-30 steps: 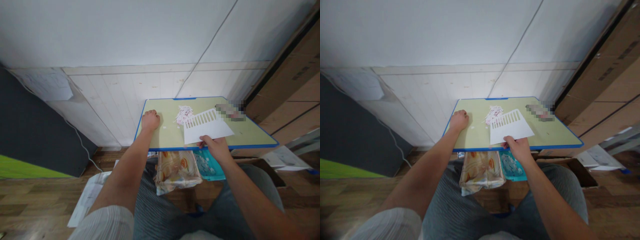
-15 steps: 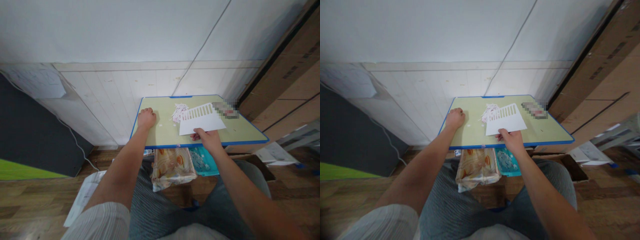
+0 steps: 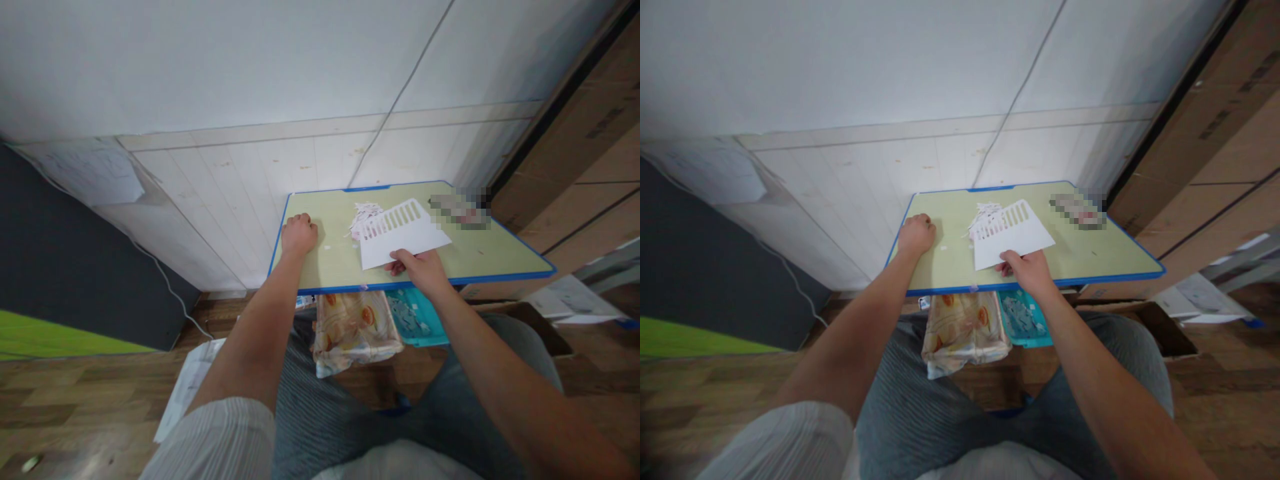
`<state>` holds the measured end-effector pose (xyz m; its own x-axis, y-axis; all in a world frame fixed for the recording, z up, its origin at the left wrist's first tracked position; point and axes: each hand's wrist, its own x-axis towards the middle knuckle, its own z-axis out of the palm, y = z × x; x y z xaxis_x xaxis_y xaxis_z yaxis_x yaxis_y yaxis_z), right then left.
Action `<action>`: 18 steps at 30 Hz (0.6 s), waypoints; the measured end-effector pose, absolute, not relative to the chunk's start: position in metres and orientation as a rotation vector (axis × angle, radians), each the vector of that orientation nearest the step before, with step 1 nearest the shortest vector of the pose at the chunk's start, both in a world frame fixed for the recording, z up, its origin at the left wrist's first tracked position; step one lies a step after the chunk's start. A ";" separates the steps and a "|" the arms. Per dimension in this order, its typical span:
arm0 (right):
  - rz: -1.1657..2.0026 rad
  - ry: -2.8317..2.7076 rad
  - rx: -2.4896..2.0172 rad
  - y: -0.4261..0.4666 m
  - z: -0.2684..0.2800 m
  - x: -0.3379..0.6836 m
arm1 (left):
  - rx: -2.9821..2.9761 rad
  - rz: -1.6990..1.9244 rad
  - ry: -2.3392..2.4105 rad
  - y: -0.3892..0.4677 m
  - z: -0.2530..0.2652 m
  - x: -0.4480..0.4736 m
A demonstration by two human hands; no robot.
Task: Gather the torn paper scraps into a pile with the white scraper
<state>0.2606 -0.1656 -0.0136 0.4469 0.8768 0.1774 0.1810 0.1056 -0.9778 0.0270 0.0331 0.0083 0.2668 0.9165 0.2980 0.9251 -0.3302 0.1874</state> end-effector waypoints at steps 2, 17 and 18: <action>0.666 -1.016 -1.393 -0.166 -0.013 0.261 | -2.482 -0.551 -1.804 0.032 0.009 0.027; 0.775 -1.168 -1.371 -0.174 -0.007 0.262 | -2.482 -0.575 -1.812 0.032 0.009 0.026; 0.791 -1.180 -1.370 -0.174 -0.006 0.263 | -2.483 -0.569 -1.814 0.032 0.009 0.026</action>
